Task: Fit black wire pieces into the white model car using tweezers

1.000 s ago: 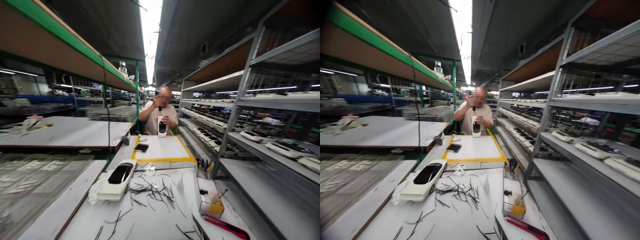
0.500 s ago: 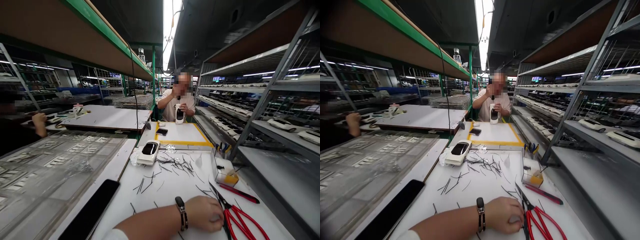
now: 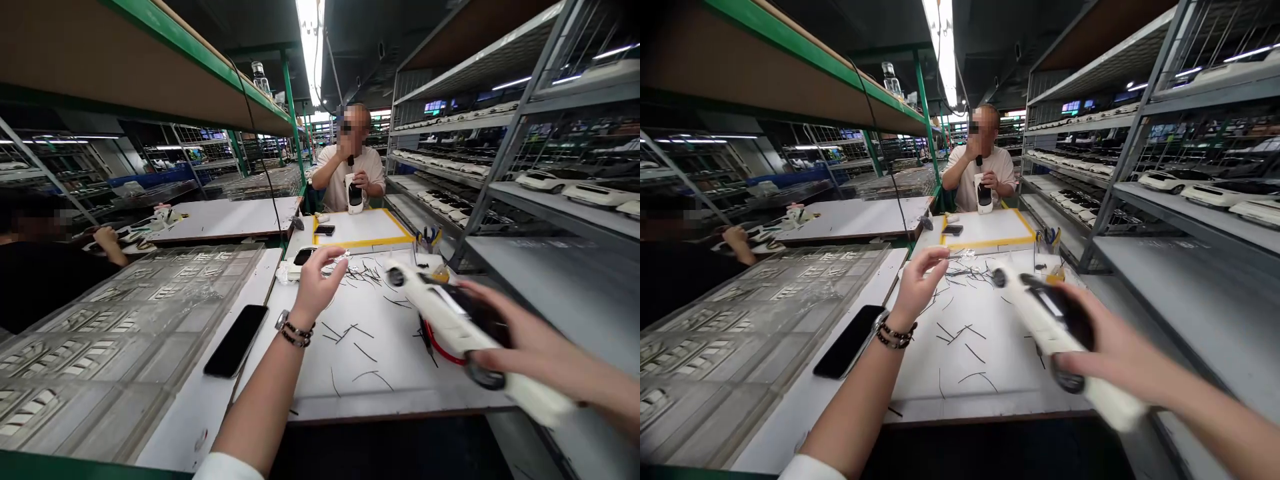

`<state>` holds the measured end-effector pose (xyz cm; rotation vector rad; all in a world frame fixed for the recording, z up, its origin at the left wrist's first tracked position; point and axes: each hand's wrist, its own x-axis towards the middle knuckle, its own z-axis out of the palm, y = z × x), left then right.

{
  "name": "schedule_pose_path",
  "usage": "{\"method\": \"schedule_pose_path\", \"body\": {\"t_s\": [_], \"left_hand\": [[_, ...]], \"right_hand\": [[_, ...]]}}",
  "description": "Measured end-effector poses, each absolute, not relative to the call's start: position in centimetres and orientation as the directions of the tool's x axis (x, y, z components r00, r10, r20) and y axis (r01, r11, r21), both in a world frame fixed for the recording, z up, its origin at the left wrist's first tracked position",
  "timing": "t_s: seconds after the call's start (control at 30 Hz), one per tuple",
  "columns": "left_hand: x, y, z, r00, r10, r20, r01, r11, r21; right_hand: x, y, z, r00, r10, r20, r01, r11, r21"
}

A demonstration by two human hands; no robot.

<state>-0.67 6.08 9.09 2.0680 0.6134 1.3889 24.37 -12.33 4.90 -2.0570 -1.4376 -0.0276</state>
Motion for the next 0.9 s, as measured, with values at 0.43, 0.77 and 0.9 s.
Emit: {"method": "schedule_pose_path", "body": {"t_s": [0.43, 0.77, 0.9], "left_hand": [[-6.1, 4.8, -3.7, 0.475, 0.839, 0.266, 0.526, -0.513, 0.678], [-6.3, 4.9, -3.1, 0.559, 0.775, 0.295, 0.555, -0.614, 0.561], [-6.3, 5.0, -2.8, 0.572, 0.754, 0.321, 0.556, -0.645, 0.524]], "right_hand": [[14.4, -0.2, 2.9, 0.028, 0.993, -0.116, 0.908, -0.074, -0.412], [20.5, 9.2, 3.0, -0.538, 0.775, -0.333, 0.745, 0.251, -0.618], [20.8, 7.9, 1.7, -0.512, 0.821, -0.253, 0.725, 0.255, -0.639]]}}
